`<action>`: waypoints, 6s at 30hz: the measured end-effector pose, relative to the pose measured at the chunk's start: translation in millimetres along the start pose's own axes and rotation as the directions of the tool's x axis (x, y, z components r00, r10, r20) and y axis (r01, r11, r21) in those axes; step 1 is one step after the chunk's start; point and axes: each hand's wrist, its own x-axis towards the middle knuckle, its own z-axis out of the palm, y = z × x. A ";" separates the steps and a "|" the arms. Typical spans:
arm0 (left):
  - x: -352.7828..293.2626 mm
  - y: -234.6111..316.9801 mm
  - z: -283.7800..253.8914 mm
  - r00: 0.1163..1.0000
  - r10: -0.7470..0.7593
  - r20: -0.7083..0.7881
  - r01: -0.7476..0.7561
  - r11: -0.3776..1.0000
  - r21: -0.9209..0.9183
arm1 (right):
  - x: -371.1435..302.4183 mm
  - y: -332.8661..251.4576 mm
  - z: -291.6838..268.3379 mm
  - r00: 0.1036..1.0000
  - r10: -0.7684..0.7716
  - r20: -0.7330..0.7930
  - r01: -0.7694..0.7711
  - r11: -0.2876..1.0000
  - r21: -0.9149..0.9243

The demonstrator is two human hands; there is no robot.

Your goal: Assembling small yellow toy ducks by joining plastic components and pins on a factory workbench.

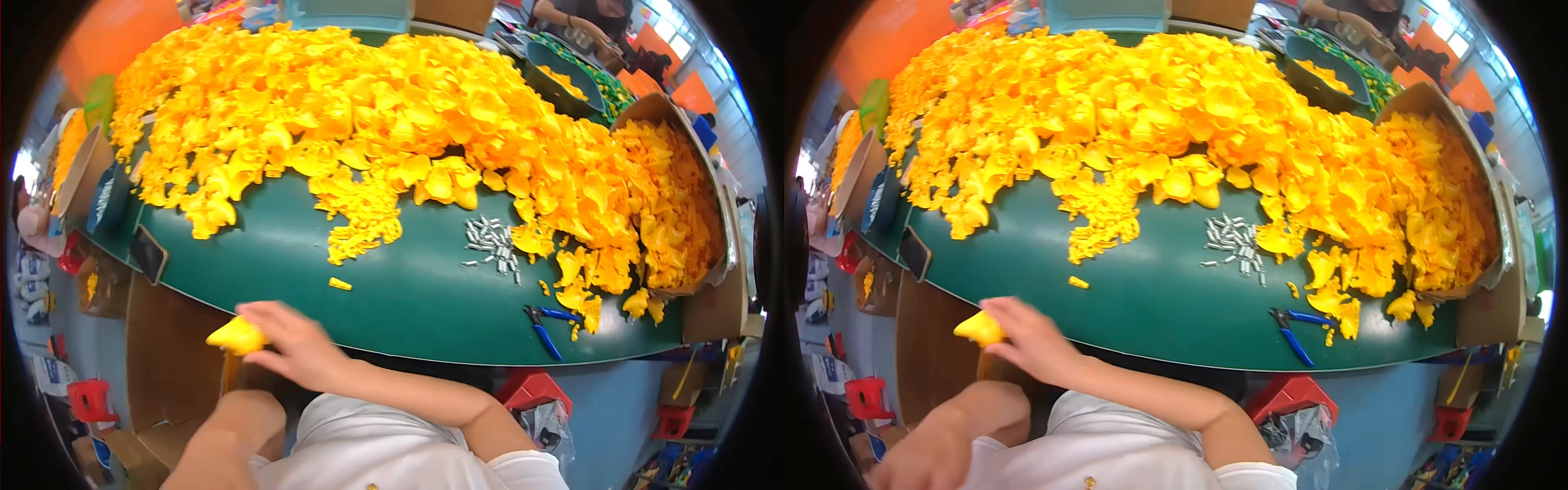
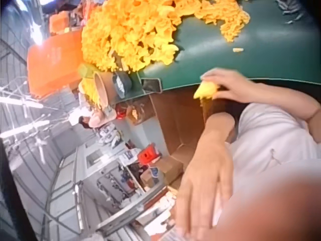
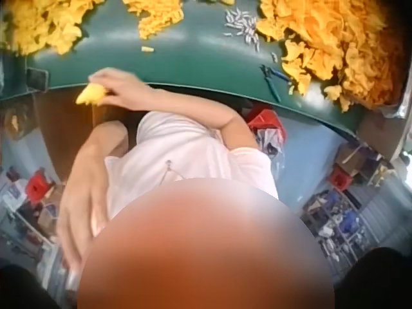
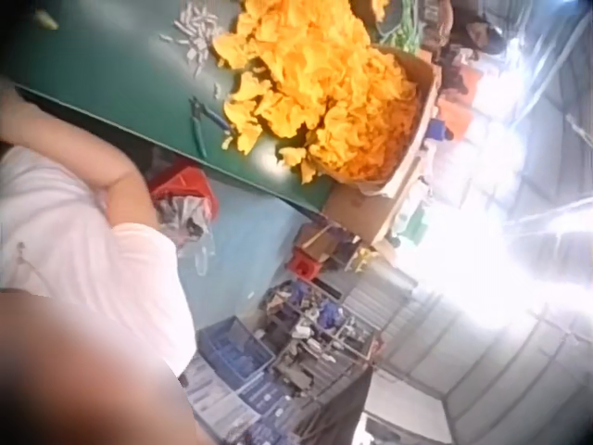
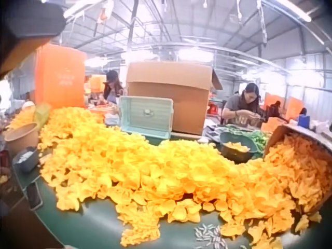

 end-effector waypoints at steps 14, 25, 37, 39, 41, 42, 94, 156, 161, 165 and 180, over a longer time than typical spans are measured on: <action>-66.8 -54.0 -185.3 0.467 -0.425 -0.775 0.764 -0.247 0.596 | 21.1 -4.8 -200.5 0.889 0.243 -0.389 -0.409 0.803 -0.433; -95.2 -101.9 -281.5 0.713 -0.299 -0.635 0.220 -0.763 0.608 | -66.0 -25.1 -242.6 0.925 0.235 -0.299 -0.380 0.546 -0.747; -80.6 -125.7 -113.7 0.302 -0.614 -0.730 0.933 0.035 0.357 | -83.5 -34.0 -194.1 0.771 0.381 -0.511 -0.396 0.914 0.084; -82.3 -128.2 -103.5 0.270 -0.640 -0.720 0.954 0.078 0.289 | -82.5 -33.2 -189.3 0.818 0.288 -0.497 -0.225 0.957 0.184; -80.2 -130.7 -100.5 0.299 -0.645 -0.703 0.936 0.053 0.349 | -83.5 -30.6 -188.9 0.819 0.286 -0.497 -0.220 0.957 0.188; -78.9 -130.5 -100.2 0.337 -0.644 -0.687 0.909 0.031 0.416 | -82.4 -29.7 -188.7 0.826 0.275 -0.492 -0.209 0.960 0.186; -148.3 -101.1 -68.7 0.657 -0.635 -0.405 0.276 -0.298 0.914 | 5.0 32.4 -194.4 0.892 0.356 -0.278 -0.451 0.683 -0.574; -156.8 -117.1 -56.3 0.640 -0.513 -0.572 0.481 -0.312 0.819 | -82.5 2.0 -145.4 0.877 0.055 -0.478 -0.364 0.725 -0.585; -156.0 -117.8 -57.5 0.644 -0.516 -0.565 0.483 -0.298 0.823 | -83.8 -1.7 -151.7 0.917 0.132 -0.375 -0.351 0.713 -0.607; -155.1 -115.7 -62.2 0.655 -0.559 -0.508 0.430 -0.278 0.859 | -82.3 -19.3 -155.6 0.942 0.160 -0.295 -0.331 0.590 -0.737; -157.2 -106.3 -56.4 0.665 -0.518 -0.537 0.201 -0.569 0.797 | 23.6 29.2 -255.4 0.979 -0.191 -0.065 -0.022 0.219 -0.975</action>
